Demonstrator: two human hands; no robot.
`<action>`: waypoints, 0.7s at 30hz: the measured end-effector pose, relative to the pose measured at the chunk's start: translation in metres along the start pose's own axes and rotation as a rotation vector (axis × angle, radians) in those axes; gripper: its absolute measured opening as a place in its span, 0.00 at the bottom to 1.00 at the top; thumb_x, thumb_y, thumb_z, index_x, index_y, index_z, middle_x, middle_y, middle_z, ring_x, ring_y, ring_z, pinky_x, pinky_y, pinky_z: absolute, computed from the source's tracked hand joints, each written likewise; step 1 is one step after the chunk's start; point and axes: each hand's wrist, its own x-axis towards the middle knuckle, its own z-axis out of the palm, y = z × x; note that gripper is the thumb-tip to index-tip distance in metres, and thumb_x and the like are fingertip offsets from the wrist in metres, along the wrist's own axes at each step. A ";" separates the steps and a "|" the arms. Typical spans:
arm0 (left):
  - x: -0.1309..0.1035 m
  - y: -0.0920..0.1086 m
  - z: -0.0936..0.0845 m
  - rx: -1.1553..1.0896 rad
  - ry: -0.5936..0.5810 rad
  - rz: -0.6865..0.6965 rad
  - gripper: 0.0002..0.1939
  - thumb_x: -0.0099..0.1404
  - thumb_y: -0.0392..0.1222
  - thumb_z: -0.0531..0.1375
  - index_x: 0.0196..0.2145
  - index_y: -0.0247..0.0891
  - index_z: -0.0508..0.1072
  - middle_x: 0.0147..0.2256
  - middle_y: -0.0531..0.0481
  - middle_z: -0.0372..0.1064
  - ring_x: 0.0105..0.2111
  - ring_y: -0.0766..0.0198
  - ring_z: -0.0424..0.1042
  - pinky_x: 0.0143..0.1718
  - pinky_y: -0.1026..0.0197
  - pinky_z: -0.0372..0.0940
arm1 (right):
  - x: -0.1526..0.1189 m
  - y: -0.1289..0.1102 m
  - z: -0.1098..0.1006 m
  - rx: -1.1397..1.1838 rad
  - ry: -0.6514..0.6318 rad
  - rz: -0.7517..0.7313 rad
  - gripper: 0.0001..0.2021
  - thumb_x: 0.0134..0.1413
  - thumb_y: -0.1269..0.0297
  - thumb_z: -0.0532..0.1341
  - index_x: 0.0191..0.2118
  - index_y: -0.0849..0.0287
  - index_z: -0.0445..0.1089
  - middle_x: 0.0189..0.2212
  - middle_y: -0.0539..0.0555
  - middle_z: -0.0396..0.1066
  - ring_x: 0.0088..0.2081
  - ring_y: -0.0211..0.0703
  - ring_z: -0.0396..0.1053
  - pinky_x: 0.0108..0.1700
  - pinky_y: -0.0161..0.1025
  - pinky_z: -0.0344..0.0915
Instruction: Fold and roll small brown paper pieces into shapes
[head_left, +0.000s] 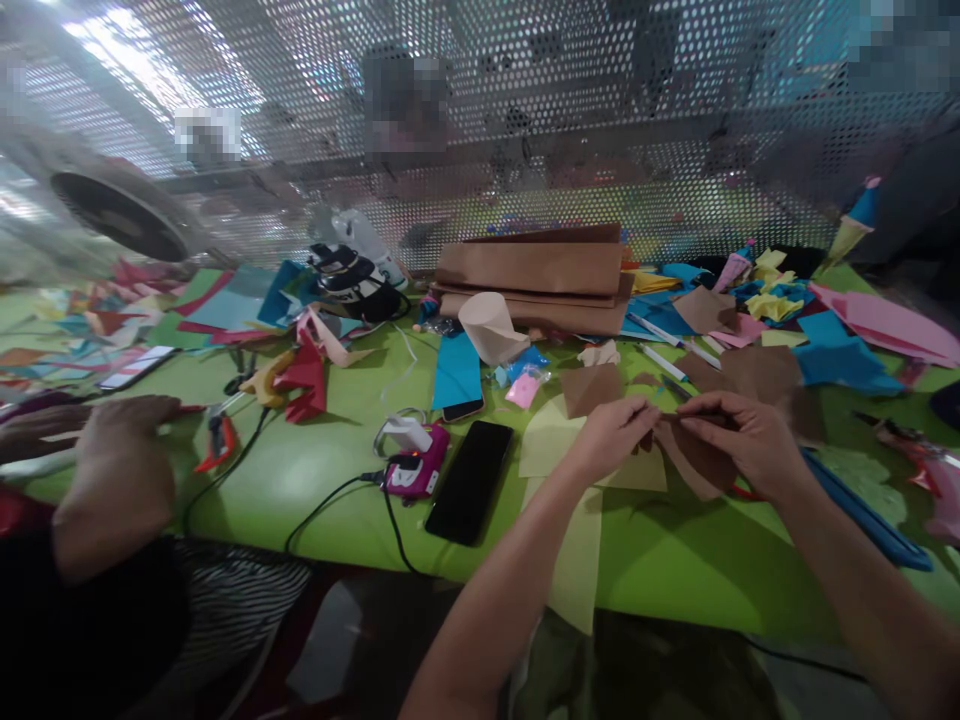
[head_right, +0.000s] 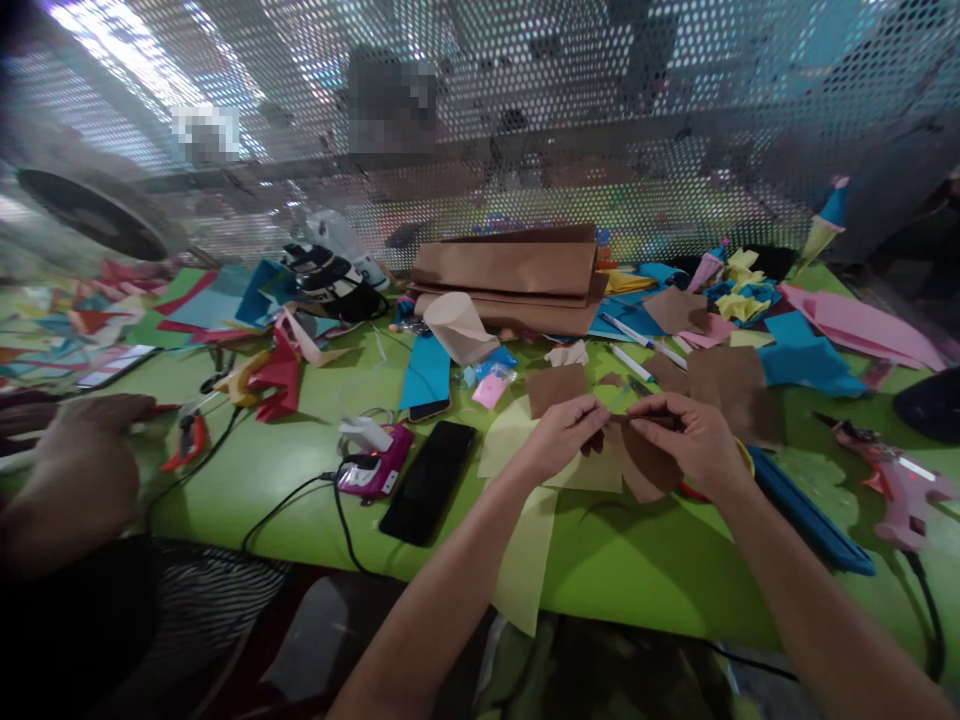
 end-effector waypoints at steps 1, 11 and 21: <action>0.001 -0.003 0.000 -0.048 -0.014 -0.008 0.19 0.79 0.51 0.55 0.31 0.39 0.68 0.26 0.53 0.71 0.27 0.66 0.70 0.32 0.64 0.62 | 0.000 0.000 0.000 -0.010 0.005 -0.015 0.17 0.50 0.46 0.77 0.40 0.50 0.84 0.37 0.54 0.83 0.39 0.49 0.78 0.42 0.44 0.73; 0.000 -0.002 -0.004 -0.278 -0.093 -0.037 0.23 0.77 0.60 0.56 0.34 0.38 0.70 0.28 0.50 0.74 0.27 0.67 0.72 0.32 0.63 0.69 | -0.003 0.000 -0.001 -0.123 0.064 -0.160 0.11 0.56 0.50 0.74 0.39 0.48 0.84 0.37 0.53 0.83 0.42 0.51 0.79 0.44 0.46 0.73; 0.001 -0.002 -0.006 -0.173 -0.101 -0.021 0.19 0.79 0.53 0.53 0.33 0.40 0.67 0.28 0.51 0.73 0.28 0.66 0.72 0.33 0.63 0.67 | -0.007 -0.008 0.003 -0.201 0.005 -0.241 0.08 0.61 0.55 0.70 0.42 0.51 0.82 0.39 0.55 0.84 0.41 0.50 0.80 0.43 0.44 0.76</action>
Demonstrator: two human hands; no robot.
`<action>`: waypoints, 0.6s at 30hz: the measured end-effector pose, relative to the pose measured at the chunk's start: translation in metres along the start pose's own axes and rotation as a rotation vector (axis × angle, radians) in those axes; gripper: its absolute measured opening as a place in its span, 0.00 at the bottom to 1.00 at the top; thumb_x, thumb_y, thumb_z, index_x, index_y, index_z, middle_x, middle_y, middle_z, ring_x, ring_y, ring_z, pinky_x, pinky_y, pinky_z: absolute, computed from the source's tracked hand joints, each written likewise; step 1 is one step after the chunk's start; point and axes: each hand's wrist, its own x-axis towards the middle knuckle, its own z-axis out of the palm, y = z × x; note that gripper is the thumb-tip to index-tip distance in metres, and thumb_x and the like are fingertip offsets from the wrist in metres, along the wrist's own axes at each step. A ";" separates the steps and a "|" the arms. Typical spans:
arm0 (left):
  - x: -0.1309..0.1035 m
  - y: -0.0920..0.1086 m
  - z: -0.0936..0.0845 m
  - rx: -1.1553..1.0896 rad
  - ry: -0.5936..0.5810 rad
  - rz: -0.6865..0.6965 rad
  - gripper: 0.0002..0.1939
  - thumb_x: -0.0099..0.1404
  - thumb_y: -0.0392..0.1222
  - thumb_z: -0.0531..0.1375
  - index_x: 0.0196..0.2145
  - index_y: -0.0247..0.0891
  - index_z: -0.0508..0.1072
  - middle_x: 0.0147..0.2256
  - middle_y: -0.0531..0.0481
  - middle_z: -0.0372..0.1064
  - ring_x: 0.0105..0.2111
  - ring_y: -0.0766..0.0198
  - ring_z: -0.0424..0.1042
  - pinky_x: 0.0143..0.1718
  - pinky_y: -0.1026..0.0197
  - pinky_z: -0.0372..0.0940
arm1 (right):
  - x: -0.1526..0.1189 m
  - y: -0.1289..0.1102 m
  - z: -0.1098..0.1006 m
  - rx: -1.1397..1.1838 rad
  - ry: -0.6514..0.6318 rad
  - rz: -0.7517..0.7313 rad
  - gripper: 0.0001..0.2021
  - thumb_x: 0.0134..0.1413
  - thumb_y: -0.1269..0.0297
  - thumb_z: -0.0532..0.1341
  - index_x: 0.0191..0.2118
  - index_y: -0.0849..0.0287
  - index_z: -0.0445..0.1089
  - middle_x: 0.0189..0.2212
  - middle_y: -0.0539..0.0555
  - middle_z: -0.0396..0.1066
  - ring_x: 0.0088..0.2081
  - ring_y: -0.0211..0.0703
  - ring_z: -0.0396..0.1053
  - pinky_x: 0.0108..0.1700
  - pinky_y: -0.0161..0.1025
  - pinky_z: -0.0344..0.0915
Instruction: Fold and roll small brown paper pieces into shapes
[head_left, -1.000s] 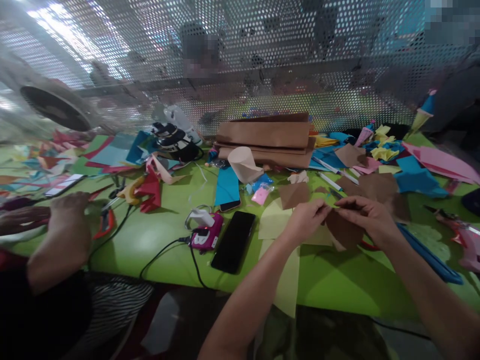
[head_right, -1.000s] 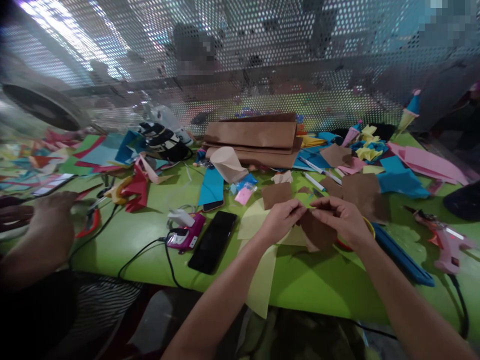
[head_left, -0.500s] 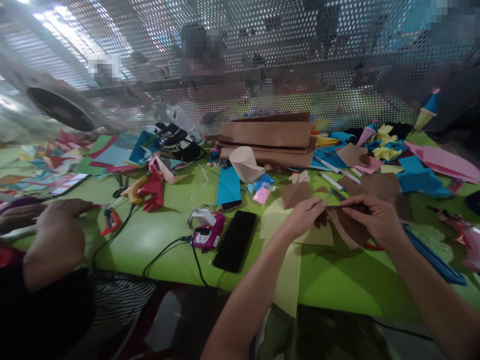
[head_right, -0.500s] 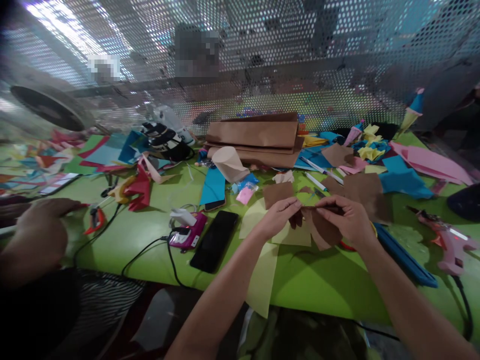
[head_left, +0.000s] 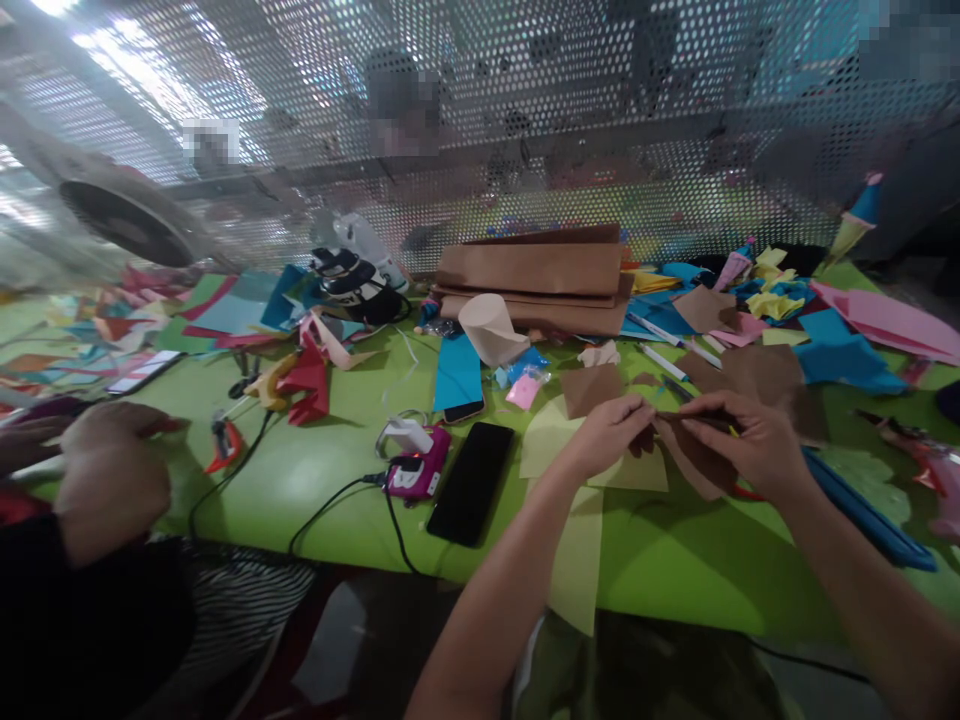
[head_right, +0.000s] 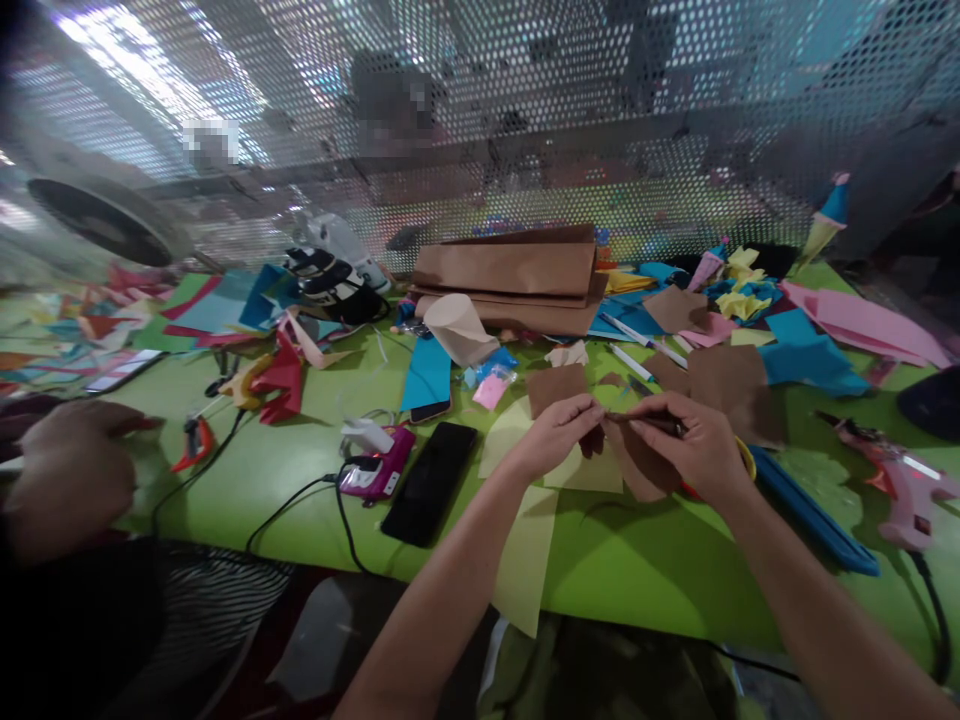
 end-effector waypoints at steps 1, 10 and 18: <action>-0.001 0.002 0.000 0.063 0.010 0.007 0.19 0.79 0.52 0.53 0.32 0.40 0.66 0.28 0.51 0.72 0.28 0.66 0.72 0.34 0.63 0.66 | 0.000 -0.001 0.000 -0.014 -0.016 -0.012 0.09 0.61 0.54 0.70 0.42 0.52 0.82 0.39 0.55 0.84 0.41 0.51 0.80 0.43 0.44 0.76; -0.005 0.016 0.004 0.404 -0.054 0.006 0.18 0.79 0.49 0.52 0.31 0.41 0.64 0.28 0.54 0.71 0.31 0.63 0.72 0.36 0.63 0.61 | 0.002 -0.005 0.005 -0.073 -0.114 0.011 0.13 0.61 0.51 0.69 0.41 0.54 0.83 0.39 0.57 0.85 0.41 0.53 0.82 0.45 0.46 0.78; -0.005 0.014 0.005 0.376 -0.033 0.048 0.17 0.78 0.48 0.53 0.31 0.41 0.65 0.28 0.53 0.71 0.31 0.63 0.71 0.34 0.63 0.60 | 0.002 -0.016 0.005 0.010 -0.073 0.104 0.22 0.53 0.37 0.72 0.36 0.53 0.83 0.34 0.57 0.85 0.37 0.54 0.81 0.40 0.46 0.77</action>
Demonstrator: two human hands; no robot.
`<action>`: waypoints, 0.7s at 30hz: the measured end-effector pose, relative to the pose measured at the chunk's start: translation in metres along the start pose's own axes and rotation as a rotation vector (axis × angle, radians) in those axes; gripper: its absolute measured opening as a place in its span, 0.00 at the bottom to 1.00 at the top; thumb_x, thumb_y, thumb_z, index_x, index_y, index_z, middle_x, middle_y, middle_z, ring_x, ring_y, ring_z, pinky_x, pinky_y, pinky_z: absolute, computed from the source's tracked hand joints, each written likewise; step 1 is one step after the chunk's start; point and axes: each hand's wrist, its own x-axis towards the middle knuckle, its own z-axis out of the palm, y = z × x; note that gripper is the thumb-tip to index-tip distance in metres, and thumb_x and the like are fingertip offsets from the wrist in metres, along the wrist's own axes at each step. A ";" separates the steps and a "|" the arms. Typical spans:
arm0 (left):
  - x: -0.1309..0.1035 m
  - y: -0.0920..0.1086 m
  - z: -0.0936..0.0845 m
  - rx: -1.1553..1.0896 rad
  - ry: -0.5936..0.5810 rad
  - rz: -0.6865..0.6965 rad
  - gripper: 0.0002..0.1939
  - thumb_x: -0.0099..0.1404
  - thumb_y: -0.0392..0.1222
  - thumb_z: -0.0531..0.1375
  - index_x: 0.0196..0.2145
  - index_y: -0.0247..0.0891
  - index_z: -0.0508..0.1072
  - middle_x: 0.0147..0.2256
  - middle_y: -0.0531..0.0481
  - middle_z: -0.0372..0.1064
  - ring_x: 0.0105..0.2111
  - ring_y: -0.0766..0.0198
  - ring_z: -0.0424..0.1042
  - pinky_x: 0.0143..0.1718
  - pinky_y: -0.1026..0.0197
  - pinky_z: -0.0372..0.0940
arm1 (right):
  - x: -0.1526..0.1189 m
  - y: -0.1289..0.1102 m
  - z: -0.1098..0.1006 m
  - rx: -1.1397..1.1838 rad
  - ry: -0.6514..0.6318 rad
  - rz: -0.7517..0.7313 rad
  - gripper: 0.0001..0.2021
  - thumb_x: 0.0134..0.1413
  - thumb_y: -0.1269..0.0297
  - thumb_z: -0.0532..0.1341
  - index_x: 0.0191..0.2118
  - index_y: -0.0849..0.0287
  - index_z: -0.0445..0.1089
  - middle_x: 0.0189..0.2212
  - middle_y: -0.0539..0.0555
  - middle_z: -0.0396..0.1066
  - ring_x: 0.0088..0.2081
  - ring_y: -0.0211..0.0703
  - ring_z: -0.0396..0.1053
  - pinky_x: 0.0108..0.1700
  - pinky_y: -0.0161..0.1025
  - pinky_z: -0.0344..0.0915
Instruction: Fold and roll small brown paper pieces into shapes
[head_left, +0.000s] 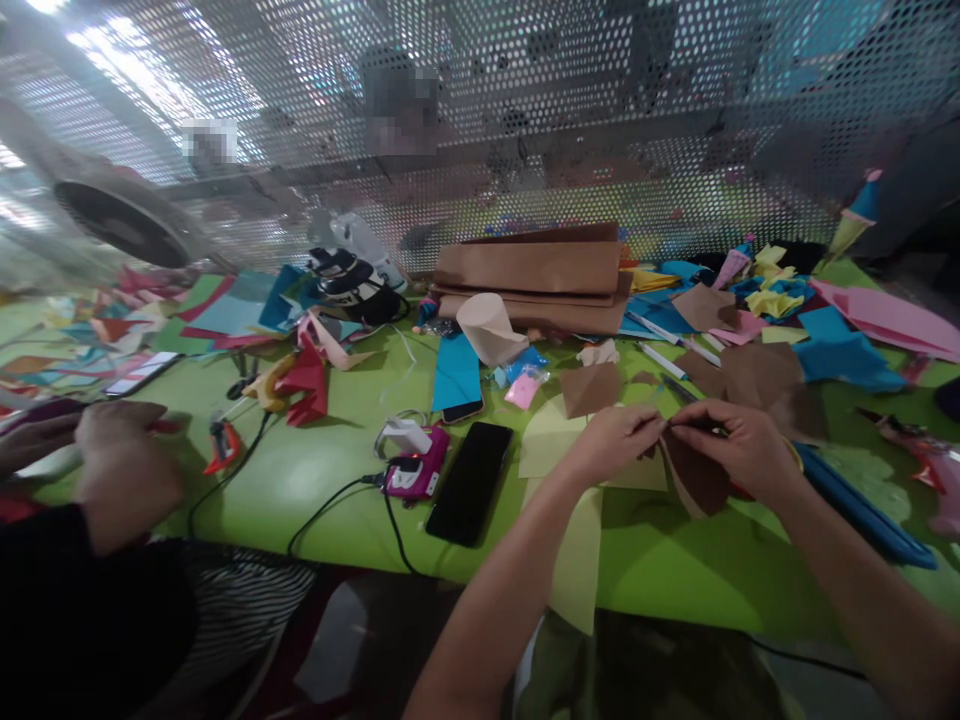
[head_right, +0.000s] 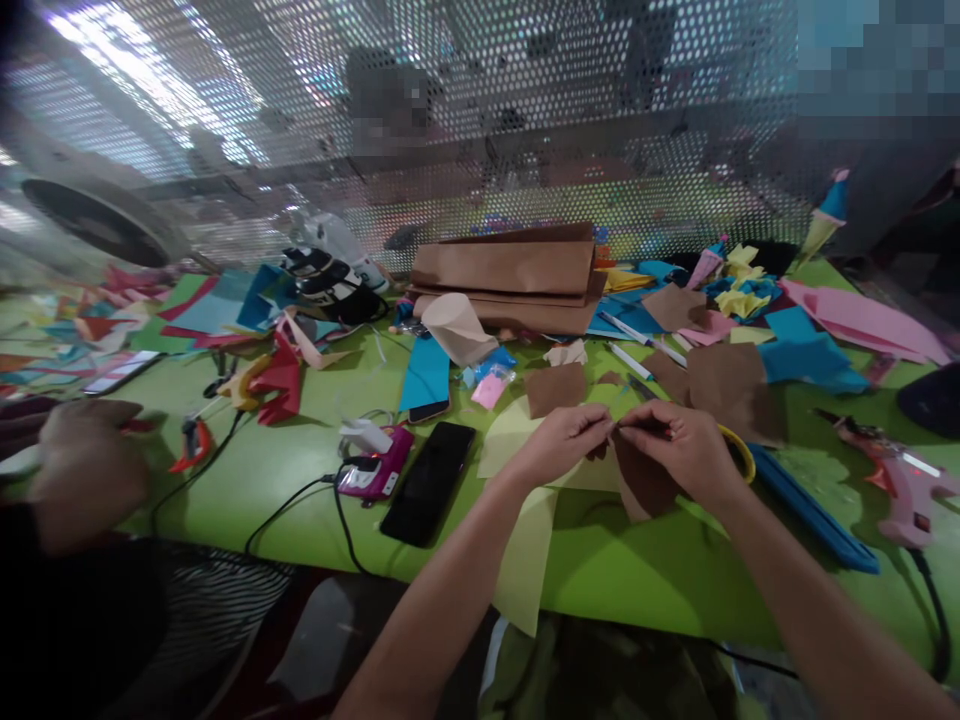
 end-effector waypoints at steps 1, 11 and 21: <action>0.000 0.001 0.000 0.018 0.008 0.007 0.17 0.78 0.48 0.53 0.31 0.41 0.65 0.28 0.53 0.71 0.31 0.63 0.71 0.34 0.63 0.59 | 0.000 0.000 0.000 0.003 0.006 0.004 0.23 0.53 0.36 0.72 0.36 0.53 0.83 0.34 0.57 0.85 0.37 0.54 0.81 0.40 0.46 0.77; -0.001 0.005 0.000 0.101 0.052 0.041 0.17 0.76 0.46 0.54 0.28 0.41 0.62 0.26 0.54 0.65 0.29 0.64 0.66 0.32 0.62 0.53 | 0.001 0.002 -0.002 0.026 -0.001 0.058 0.25 0.51 0.34 0.72 0.35 0.54 0.82 0.32 0.56 0.84 0.35 0.52 0.79 0.40 0.45 0.75; -0.002 -0.001 -0.002 -0.126 0.040 -0.012 0.16 0.76 0.47 0.54 0.30 0.40 0.66 0.27 0.53 0.71 0.31 0.63 0.72 0.35 0.63 0.62 | 0.002 0.005 -0.004 0.095 -0.039 0.077 0.22 0.51 0.38 0.74 0.37 0.54 0.84 0.35 0.56 0.85 0.39 0.54 0.80 0.43 0.47 0.75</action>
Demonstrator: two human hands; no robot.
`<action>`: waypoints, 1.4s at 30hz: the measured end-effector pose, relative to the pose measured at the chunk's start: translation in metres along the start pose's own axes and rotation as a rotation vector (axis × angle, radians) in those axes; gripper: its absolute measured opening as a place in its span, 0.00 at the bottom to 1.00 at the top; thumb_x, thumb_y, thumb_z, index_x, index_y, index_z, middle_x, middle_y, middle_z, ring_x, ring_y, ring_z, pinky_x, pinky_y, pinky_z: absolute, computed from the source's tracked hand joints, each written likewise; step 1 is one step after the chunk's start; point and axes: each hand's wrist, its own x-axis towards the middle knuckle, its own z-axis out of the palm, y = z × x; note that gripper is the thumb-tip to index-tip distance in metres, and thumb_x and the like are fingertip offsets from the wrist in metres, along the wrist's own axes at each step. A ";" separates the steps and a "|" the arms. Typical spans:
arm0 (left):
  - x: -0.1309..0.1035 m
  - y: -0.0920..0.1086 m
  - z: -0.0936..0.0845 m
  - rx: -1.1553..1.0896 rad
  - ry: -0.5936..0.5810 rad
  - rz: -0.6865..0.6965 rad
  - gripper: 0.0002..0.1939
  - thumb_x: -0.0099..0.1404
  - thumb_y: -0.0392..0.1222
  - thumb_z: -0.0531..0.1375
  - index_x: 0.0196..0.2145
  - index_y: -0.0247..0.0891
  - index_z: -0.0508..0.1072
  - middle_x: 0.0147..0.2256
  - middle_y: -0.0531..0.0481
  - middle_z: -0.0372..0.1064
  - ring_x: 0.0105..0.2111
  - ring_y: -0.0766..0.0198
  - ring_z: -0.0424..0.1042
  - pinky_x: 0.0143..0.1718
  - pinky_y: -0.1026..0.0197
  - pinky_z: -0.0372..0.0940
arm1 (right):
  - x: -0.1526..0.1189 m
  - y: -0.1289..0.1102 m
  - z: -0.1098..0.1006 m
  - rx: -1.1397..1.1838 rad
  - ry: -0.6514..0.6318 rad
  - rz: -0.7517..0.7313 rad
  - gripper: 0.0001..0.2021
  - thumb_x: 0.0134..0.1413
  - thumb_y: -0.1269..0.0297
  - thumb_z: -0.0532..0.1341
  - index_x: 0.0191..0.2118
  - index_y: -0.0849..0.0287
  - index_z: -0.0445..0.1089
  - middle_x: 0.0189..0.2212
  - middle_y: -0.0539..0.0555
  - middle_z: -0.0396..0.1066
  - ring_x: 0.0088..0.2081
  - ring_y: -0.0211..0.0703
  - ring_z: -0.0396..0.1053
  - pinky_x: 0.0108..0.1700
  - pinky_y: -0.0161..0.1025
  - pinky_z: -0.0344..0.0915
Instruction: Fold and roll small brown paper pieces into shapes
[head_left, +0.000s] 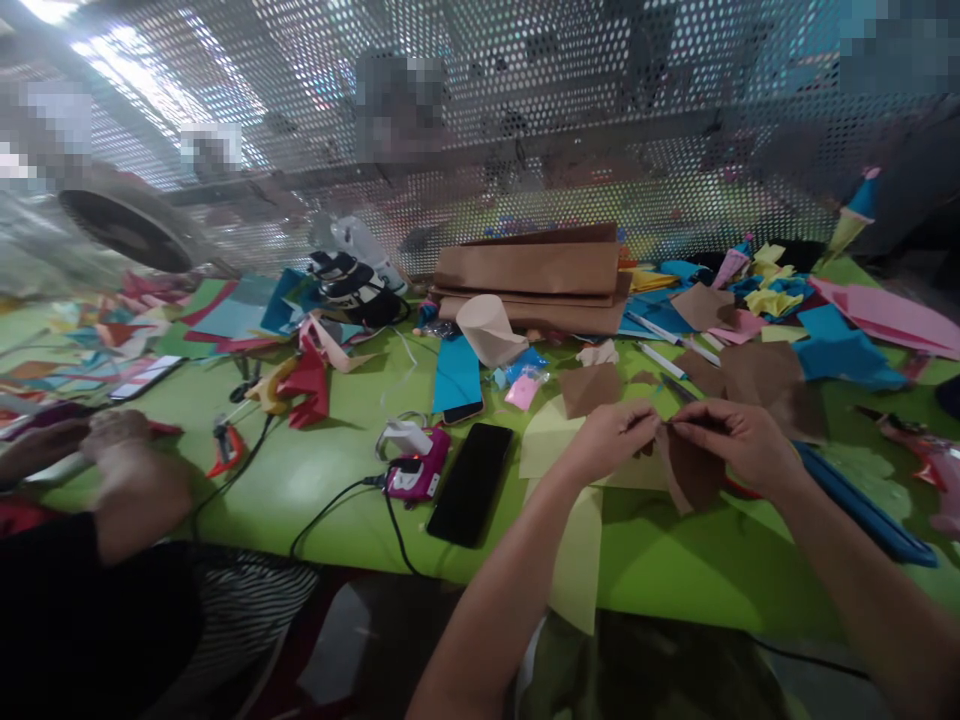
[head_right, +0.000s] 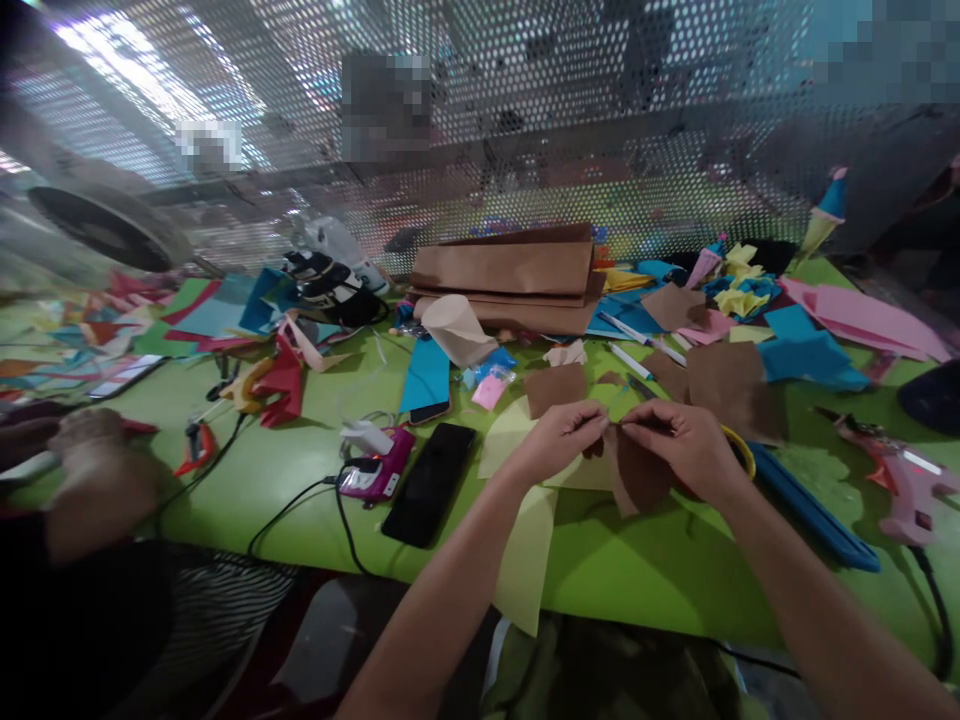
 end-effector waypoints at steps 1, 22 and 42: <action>0.000 -0.001 0.000 -0.018 -0.002 -0.003 0.16 0.76 0.47 0.54 0.30 0.40 0.66 0.27 0.52 0.72 0.31 0.63 0.72 0.35 0.63 0.63 | 0.000 0.001 0.000 -0.011 0.004 -0.012 0.21 0.52 0.39 0.74 0.37 0.53 0.84 0.35 0.56 0.85 0.40 0.54 0.80 0.44 0.47 0.76; 0.003 -0.002 0.000 0.142 0.052 0.035 0.13 0.77 0.48 0.56 0.34 0.41 0.69 0.31 0.51 0.74 0.33 0.61 0.73 0.35 0.64 0.62 | 0.000 0.011 -0.005 -0.181 0.007 -0.043 0.21 0.60 0.39 0.68 0.40 0.53 0.84 0.38 0.56 0.85 0.41 0.57 0.81 0.42 0.47 0.74; 0.004 -0.008 0.002 0.137 0.083 0.084 0.11 0.75 0.48 0.59 0.38 0.40 0.76 0.32 0.52 0.73 0.35 0.62 0.69 0.36 0.62 0.59 | 0.001 0.000 -0.005 -0.089 0.022 -0.033 0.21 0.55 0.38 0.71 0.37 0.52 0.84 0.36 0.56 0.84 0.40 0.55 0.79 0.43 0.48 0.74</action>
